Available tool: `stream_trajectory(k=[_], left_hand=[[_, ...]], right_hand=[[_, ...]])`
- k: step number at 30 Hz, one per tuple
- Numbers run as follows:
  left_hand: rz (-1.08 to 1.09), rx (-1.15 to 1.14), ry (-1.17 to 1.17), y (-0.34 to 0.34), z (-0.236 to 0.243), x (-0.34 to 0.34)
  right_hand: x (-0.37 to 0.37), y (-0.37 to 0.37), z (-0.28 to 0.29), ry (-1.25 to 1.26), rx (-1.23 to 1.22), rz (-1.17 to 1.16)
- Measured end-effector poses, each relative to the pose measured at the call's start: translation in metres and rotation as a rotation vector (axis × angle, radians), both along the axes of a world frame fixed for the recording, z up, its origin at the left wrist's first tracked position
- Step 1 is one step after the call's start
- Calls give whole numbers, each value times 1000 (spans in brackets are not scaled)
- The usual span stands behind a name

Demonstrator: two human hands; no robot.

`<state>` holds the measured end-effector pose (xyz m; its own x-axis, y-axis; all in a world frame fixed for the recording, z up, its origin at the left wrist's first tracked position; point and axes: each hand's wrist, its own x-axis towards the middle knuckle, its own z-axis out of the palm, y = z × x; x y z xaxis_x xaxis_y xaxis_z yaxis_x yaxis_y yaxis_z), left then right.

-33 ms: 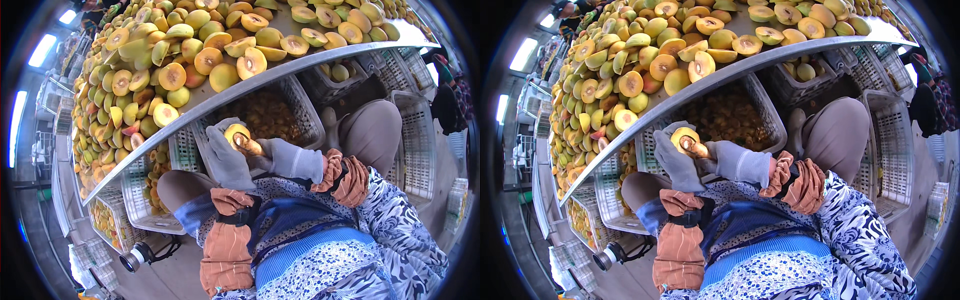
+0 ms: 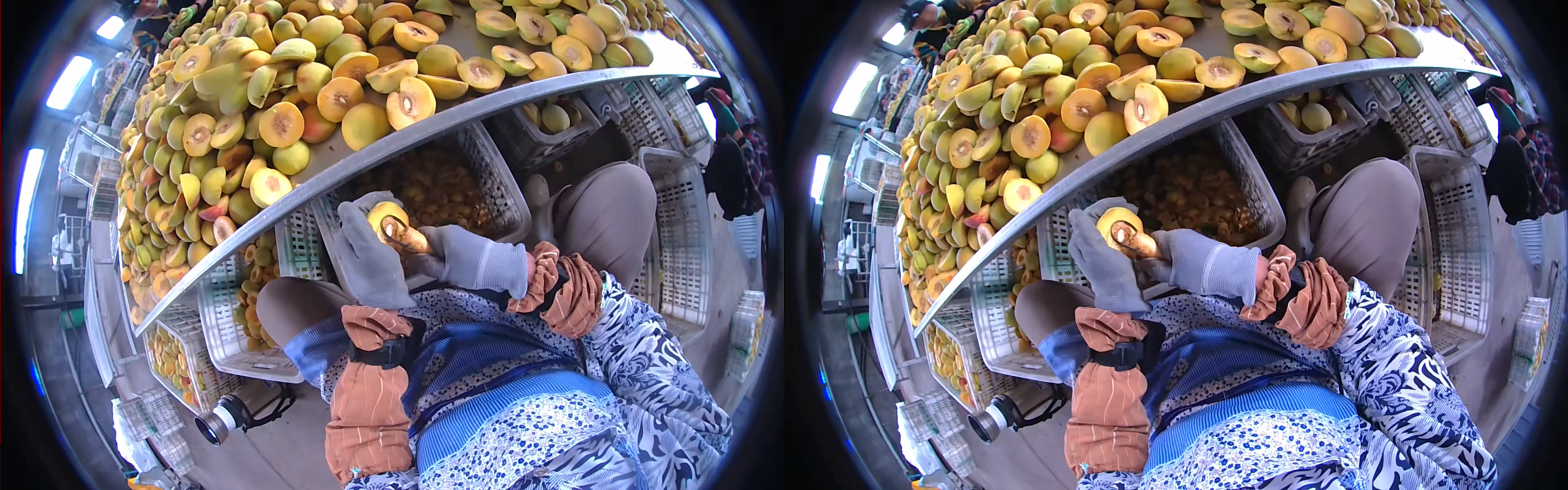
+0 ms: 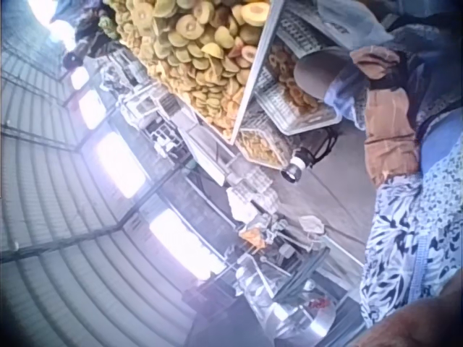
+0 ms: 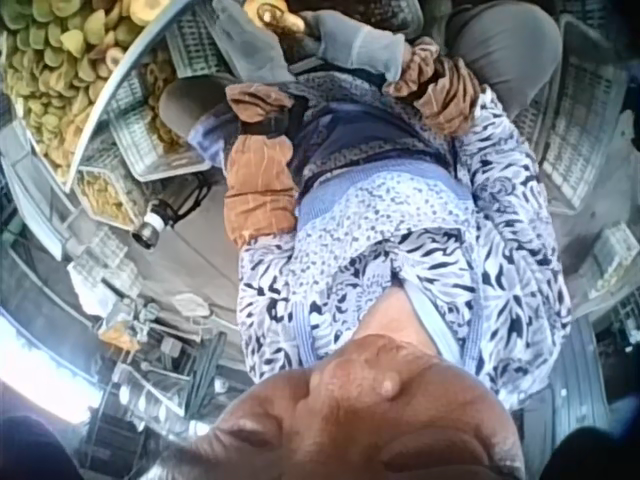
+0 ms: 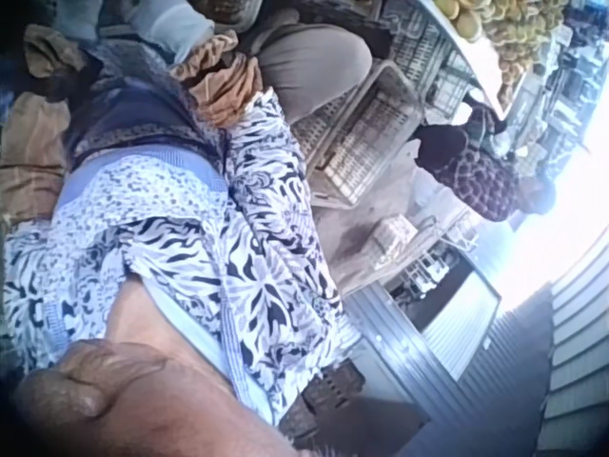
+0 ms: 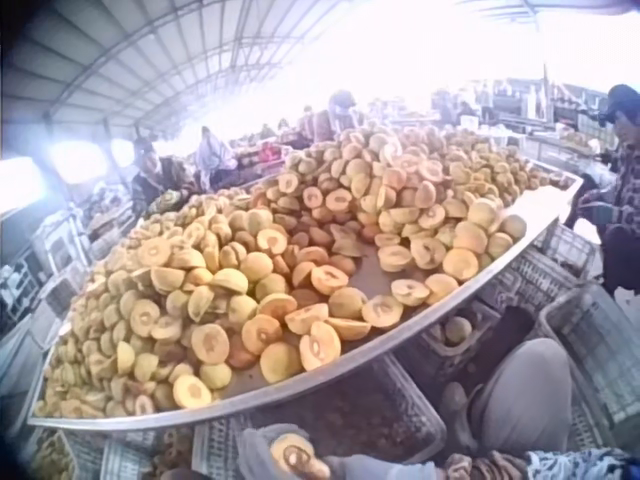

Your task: The recorder is using a small hand tool to remove the pits from halved peaches on a large sorting table.

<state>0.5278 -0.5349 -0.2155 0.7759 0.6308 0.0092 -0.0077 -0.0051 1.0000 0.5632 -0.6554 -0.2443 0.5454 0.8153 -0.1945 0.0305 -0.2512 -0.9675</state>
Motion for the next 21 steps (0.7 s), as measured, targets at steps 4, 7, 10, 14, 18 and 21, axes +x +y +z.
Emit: stream_trajectory(k=[4,7,10,14,18,21], left_hand=[[-118,98,48,13,-2,2],[-217,41,120,24,-8,5],[-433,-88,238,41,-5,12],[-529,-338,308,44,1,6],[-181,-326,-108,11,-19,-6],[-65,-365,-70,-1,-12,-5]], right_hand=[[0,-2,11,12,-142,45],[-2,-1,16,-13,-247,66],[-9,-1,4,-73,-96,54],[-3,2,11,-106,-192,84],[-2,3,3,4,-10,-30],[-11,5,-2,80,-18,-60]])
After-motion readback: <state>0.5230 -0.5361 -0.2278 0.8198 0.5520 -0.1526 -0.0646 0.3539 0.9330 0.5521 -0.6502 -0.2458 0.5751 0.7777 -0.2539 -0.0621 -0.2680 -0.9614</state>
